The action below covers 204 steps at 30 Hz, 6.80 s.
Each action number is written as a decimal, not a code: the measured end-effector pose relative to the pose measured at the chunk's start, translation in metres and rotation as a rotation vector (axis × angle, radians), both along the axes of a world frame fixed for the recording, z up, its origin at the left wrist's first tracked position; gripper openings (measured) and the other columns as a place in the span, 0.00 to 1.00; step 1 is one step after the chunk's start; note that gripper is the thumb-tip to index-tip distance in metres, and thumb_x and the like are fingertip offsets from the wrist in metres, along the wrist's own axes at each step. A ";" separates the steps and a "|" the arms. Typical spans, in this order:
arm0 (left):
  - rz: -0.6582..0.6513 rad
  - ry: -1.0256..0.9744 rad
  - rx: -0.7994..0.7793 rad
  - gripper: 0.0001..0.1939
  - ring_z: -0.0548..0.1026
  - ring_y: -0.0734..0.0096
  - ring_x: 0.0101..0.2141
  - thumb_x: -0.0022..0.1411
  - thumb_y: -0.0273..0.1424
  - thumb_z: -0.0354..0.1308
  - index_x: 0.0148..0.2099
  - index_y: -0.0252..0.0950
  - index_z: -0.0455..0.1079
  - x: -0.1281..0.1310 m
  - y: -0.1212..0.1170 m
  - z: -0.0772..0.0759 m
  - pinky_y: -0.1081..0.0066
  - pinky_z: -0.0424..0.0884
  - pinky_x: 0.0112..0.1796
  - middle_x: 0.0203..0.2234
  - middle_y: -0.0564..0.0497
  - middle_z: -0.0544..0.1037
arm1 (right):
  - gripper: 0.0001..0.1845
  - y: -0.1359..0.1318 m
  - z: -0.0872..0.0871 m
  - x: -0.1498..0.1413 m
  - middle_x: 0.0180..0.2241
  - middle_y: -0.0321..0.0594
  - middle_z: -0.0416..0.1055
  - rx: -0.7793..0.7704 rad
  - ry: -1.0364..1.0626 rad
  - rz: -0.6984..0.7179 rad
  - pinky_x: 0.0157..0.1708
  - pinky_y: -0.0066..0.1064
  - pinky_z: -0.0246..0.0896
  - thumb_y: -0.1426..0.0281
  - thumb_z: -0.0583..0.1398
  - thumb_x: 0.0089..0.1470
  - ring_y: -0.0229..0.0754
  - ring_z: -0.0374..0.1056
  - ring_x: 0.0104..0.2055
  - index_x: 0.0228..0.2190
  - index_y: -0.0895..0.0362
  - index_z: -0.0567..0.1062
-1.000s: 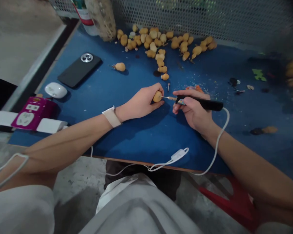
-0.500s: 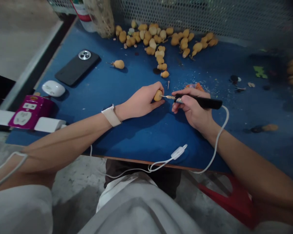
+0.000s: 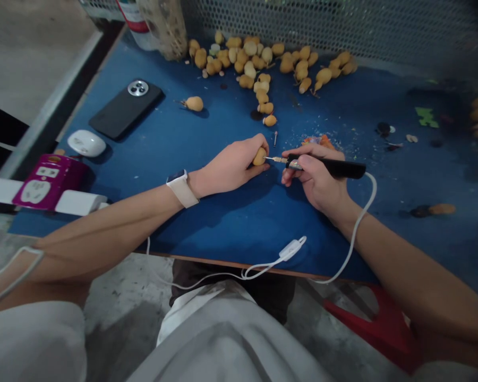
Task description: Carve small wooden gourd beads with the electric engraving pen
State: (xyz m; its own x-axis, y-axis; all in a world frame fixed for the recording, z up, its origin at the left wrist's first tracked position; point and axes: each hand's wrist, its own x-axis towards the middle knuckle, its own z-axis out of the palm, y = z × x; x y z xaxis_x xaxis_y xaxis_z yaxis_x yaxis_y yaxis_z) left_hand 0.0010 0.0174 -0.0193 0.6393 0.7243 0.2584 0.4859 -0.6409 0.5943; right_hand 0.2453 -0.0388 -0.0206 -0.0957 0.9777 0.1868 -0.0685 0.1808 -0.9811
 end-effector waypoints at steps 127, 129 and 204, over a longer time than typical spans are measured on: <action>-0.011 0.038 0.036 0.09 0.84 0.60 0.43 0.78 0.30 0.66 0.54 0.39 0.68 0.000 0.001 0.001 0.66 0.74 0.44 0.45 0.46 0.86 | 0.17 0.002 0.004 -0.003 0.24 0.35 0.77 -0.050 -0.048 -0.022 0.28 0.38 0.76 0.51 0.73 0.65 0.43 0.77 0.26 0.38 0.51 0.88; -0.009 0.037 0.031 0.09 0.84 0.60 0.43 0.78 0.30 0.66 0.54 0.39 0.68 0.000 0.001 0.002 0.66 0.74 0.44 0.44 0.46 0.85 | 0.16 0.002 0.003 -0.002 0.24 0.35 0.77 -0.046 -0.037 -0.015 0.28 0.37 0.76 0.51 0.74 0.65 0.43 0.77 0.26 0.39 0.51 0.88; 0.032 0.033 0.005 0.10 0.83 0.62 0.41 0.77 0.28 0.66 0.54 0.38 0.69 0.004 0.001 0.000 0.66 0.73 0.44 0.41 0.48 0.84 | 0.18 0.003 -0.005 0.001 0.25 0.35 0.79 0.042 -0.061 -0.034 0.28 0.37 0.78 0.49 0.73 0.67 0.43 0.78 0.26 0.41 0.50 0.89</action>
